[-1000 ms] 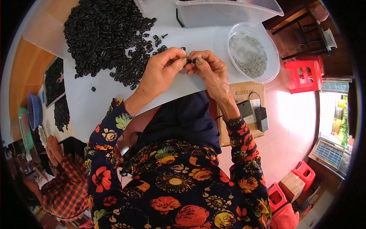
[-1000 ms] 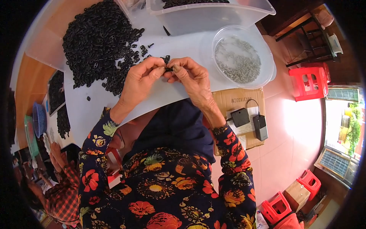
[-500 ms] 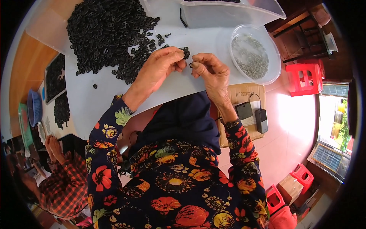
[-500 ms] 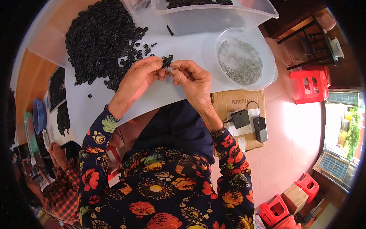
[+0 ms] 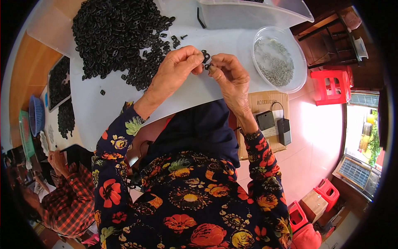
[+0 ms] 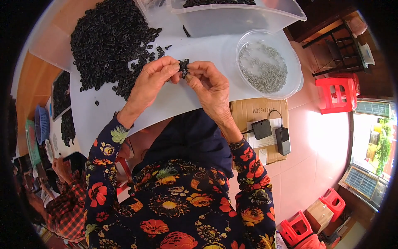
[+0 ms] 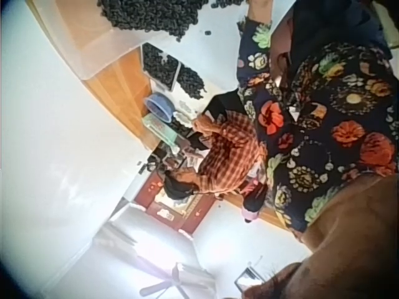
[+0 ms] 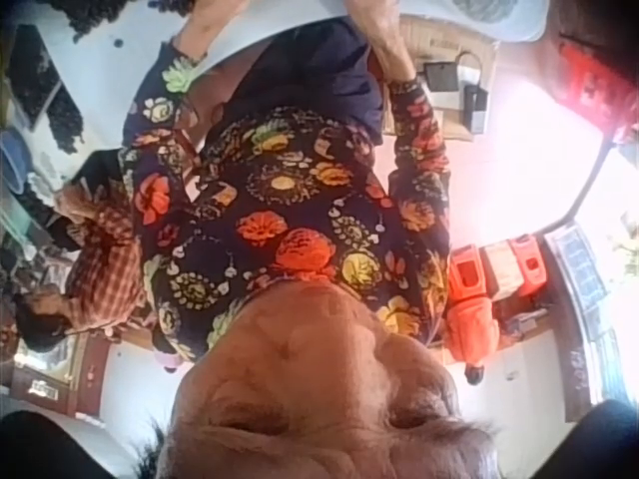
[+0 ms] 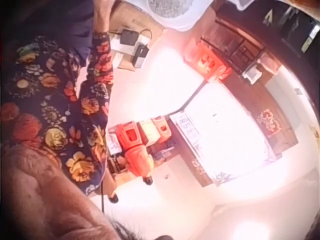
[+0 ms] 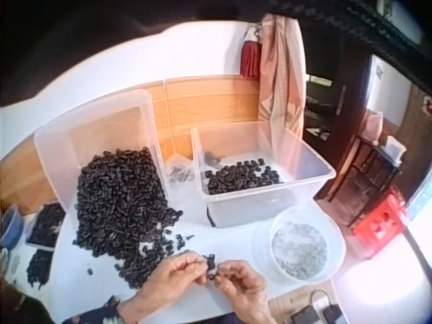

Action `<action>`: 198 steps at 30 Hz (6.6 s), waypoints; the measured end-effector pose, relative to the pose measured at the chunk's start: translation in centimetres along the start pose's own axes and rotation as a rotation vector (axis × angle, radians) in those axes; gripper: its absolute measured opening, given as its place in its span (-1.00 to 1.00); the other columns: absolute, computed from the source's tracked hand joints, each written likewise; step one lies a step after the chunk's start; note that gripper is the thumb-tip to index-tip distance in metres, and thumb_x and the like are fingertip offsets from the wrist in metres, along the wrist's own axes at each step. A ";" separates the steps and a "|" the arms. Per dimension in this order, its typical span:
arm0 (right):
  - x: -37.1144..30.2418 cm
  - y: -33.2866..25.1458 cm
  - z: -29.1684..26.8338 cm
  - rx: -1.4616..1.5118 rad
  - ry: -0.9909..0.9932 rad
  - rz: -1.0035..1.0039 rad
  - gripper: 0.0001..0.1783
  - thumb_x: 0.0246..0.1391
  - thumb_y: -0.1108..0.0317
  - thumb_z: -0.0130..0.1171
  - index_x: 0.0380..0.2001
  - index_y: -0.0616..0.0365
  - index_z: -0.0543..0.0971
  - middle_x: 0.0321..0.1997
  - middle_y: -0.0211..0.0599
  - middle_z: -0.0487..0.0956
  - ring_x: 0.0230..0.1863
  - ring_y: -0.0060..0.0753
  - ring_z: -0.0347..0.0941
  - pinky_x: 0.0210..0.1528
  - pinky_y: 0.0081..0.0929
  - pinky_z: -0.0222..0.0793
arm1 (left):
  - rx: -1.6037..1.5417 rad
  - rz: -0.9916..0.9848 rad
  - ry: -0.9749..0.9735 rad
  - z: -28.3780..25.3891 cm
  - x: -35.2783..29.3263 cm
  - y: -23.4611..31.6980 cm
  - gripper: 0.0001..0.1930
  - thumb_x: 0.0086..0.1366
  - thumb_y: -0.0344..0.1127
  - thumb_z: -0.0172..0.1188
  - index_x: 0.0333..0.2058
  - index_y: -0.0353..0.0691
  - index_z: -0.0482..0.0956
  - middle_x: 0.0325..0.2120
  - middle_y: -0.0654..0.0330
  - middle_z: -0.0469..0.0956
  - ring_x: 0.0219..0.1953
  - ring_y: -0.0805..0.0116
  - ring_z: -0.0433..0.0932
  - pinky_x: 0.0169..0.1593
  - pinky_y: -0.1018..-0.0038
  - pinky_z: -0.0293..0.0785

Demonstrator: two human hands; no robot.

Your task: The person assembles plastic components by picking up plastic pieces and inserting metal pins into them by hand.

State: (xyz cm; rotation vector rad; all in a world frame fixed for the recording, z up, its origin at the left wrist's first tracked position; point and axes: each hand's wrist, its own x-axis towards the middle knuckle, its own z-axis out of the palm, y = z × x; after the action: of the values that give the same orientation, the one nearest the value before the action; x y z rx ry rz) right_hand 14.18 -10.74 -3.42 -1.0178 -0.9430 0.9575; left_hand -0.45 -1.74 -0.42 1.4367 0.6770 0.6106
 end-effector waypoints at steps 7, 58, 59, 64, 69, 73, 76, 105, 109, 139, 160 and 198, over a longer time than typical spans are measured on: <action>0.0 0.0 0.0 -0.041 0.008 0.001 -0.67 0.06 0.65 0.12 -0.07 0.25 0.45 -0.30 -0.42 0.52 -0.24 -0.66 0.42 -0.10 -0.64 0.37 | 0.192 0.087 -0.040 -0.1 0.1 0.4 -0.76 0.34 -0.27 0.00 -0.46 -0.30 0.42 -0.61 0.32 0.42 -0.49 0.55 0.35 -0.36 0.55 0.34; 0.1 0.2 0.7 -0.069 -0.011 -0.012 -0.57 -0.08 0.62 0.30 -0.08 0.30 0.47 -0.37 -0.48 0.47 -0.33 -0.68 0.37 -0.16 -0.67 0.38 | 0.327 0.249 0.000 0.7 0.3 -1.6 -0.72 0.35 -0.24 -0.07 -0.45 -0.34 0.32 -0.71 0.19 0.29 -0.65 0.40 0.24 -0.52 0.45 0.27; 0.0 0.5 0.6 -0.069 -0.012 -0.011 -0.57 -0.08 0.62 0.30 -0.08 0.30 0.47 -0.37 -0.48 0.47 -0.33 -0.68 0.37 -0.16 -0.67 0.38 | 0.327 0.248 0.002 0.6 0.3 -1.7 -0.72 0.35 -0.24 -0.07 -0.45 -0.34 0.32 -0.71 0.19 0.29 -0.65 0.40 0.24 -0.52 0.45 0.27; -0.1 1.1 0.4 -0.269 -0.027 -0.061 -0.60 -0.14 0.54 0.37 -0.18 0.27 0.49 -0.42 -0.44 0.49 -0.40 -0.69 0.35 -0.30 -0.69 0.36 | 0.359 0.253 -0.072 0.2 0.2 -1.5 -0.75 0.31 -0.28 -0.08 -0.46 -0.35 0.29 -0.71 0.17 0.22 -0.65 0.40 0.16 -0.54 0.42 0.21; -0.2 1.2 0.3 -0.418 -0.019 -0.080 -0.62 -0.16 0.46 0.41 -0.24 0.22 0.50 -0.50 -0.41 0.49 -0.47 -0.68 0.35 -0.39 -0.66 0.34 | 0.389 0.255 -0.129 -0.1 0.2 -1.3 -0.77 0.30 -0.31 -0.08 -0.47 -0.36 0.27 -0.71 0.14 0.21 -0.64 0.36 0.15 -0.54 0.40 0.21; -0.2 1.2 0.5 -0.448 -0.005 -0.180 -0.65 -0.17 0.45 0.41 -0.28 0.21 0.50 -0.51 -0.36 0.49 -0.51 -0.60 0.37 -0.41 -0.59 0.35 | 0.392 0.289 -0.118 0.0 0.1 -1.6 -0.77 0.29 -0.32 -0.09 -0.48 -0.36 0.26 -0.70 0.11 0.21 -0.64 0.33 0.15 -0.53 0.38 0.22; -0.3 0.5 0.6 -0.527 -0.014 -0.190 -0.66 -0.17 0.46 0.40 -0.31 0.22 0.49 -0.51 -0.32 0.49 -0.52 -0.54 0.38 -0.41 -0.56 0.37 | 0.373 0.297 -0.126 0.0 0.1 -1.8 -0.76 0.29 -0.31 -0.10 -0.49 -0.36 0.25 -0.70 0.10 0.22 -0.63 0.29 0.15 -0.52 0.37 0.23; -0.2 1.8 0.4 -0.415 -0.026 -0.190 -0.69 -0.17 0.49 0.39 -0.34 0.23 0.48 -0.56 -0.43 0.46 -0.53 -0.67 0.32 -0.45 -0.66 0.31 | 0.362 0.274 -0.208 -0.5 0.0 -2.0 -0.74 0.30 -0.26 -0.08 -0.47 -0.36 0.27 -0.68 0.07 0.26 -0.62 0.20 0.19 -0.49 0.34 0.25; -0.3 1.8 0.3 -0.461 -0.013 -0.144 -0.67 -0.20 0.46 0.42 -0.34 0.21 0.49 -0.57 -0.46 0.45 -0.55 -0.72 0.26 -0.52 -0.69 0.21 | 0.349 0.279 -0.191 -0.4 -0.1 -2.0 -0.74 0.30 -0.26 -0.08 -0.47 -0.36 0.28 -0.67 0.07 0.26 -0.61 0.19 0.18 -0.48 0.34 0.26; 10.6 -2.0 7.6 -0.750 -0.411 -0.403 -0.84 0.00 0.55 0.19 -0.28 0.21 0.58 -0.41 -0.27 0.57 -0.45 -0.48 0.47 -0.37 -0.54 0.41 | 0.070 0.047 -0.307 -0.5 -2.8 -2.5 -0.74 0.28 -0.34 0.01 -0.57 -0.31 0.36 -0.68 0.30 0.32 -0.59 0.51 0.26 -0.45 0.52 0.28; 12.4 -0.4 4.5 -0.922 -0.408 -0.132 -0.83 0.03 0.46 0.18 -0.27 0.25 0.59 -0.49 -0.24 0.60 -0.49 -0.51 0.45 -0.36 -0.53 0.40 | 0.047 0.113 -0.252 -0.3 -2.6 -2.8 -0.82 0.18 -0.36 0.04 -0.55 -0.34 0.39 -0.73 0.24 0.26 -0.62 0.56 0.21 -0.51 0.50 0.26; 9.3 -1.6 4.7 -0.898 -0.364 -0.323 -0.91 -0.11 0.56 0.18 -0.44 0.28 0.53 -0.48 -0.20 0.56 -0.50 -0.29 0.49 -0.39 -0.41 0.41 | -0.188 0.082 -0.259 -0.5 -2.1 -3.2 -0.77 0.28 -0.34 -0.07 -0.52 -0.30 0.41 -0.65 0.27 0.43 -0.54 0.53 0.39 -0.39 0.53 0.34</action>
State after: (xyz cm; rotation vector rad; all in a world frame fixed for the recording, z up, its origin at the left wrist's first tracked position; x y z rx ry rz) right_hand 12.82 -1.20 0.90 -1.3813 -1.8706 0.4245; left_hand -2.35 -3.10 -3.52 1.3423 0.3488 0.5256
